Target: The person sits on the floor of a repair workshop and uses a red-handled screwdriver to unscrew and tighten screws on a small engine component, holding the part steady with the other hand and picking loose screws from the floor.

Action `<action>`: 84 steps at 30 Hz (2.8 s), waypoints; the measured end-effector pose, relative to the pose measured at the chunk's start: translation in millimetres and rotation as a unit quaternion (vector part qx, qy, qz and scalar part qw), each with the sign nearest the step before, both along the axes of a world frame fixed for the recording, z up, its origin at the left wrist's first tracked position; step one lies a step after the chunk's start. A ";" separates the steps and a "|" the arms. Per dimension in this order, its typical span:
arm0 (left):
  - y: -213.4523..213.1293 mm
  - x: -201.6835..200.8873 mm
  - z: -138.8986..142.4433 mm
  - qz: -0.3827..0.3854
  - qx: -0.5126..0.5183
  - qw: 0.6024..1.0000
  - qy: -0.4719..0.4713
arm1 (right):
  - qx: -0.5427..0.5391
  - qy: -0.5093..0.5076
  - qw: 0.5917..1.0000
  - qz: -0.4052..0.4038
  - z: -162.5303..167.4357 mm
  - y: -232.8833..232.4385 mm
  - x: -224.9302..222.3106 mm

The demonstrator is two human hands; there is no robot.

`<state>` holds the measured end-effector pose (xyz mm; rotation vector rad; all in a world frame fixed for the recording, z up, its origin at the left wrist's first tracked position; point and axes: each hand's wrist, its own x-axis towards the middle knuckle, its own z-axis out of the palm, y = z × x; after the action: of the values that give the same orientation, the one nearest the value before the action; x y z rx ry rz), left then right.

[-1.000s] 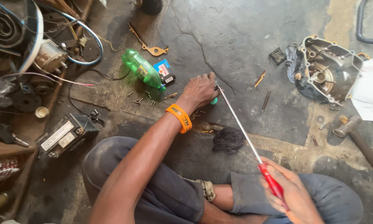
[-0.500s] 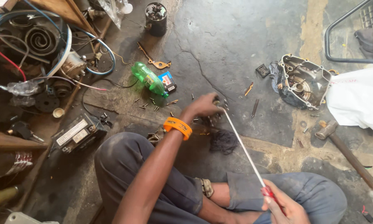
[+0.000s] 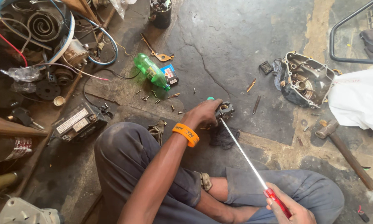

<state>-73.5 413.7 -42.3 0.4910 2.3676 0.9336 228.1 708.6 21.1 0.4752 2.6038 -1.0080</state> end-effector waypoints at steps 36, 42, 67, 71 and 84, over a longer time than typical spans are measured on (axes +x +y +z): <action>-13.6 1.3 -23.4 -0.010 0.003 0.999 -0.043 | -0.028 -0.059 0.993 -0.099 -11.2 -0.7 14.3; -14.4 -2.3 -25.1 -0.006 0.051 0.997 -0.052 | -0.019 0.055 0.998 -0.016 -28.7 21.9 27.1; 27.9 61.1 24.4 0.034 0.056 0.927 0.369 | 0.130 0.106 0.985 0.039 -20.9 -47.8 -136.0; 35.8 86.4 18.2 -0.069 -0.008 0.903 0.423 | -0.183 0.123 0.971 -0.092 -41.9 -40.5 -138.2; 10.4 99.6 8.1 0.018 -0.005 0.988 0.155 | -0.106 0.071 0.992 0.013 -44.9 -70.3 -140.0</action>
<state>26.1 424.1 -34.2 0.6296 2.6660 0.9152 88.1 638.3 -23.8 0.3278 2.5761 -1.3358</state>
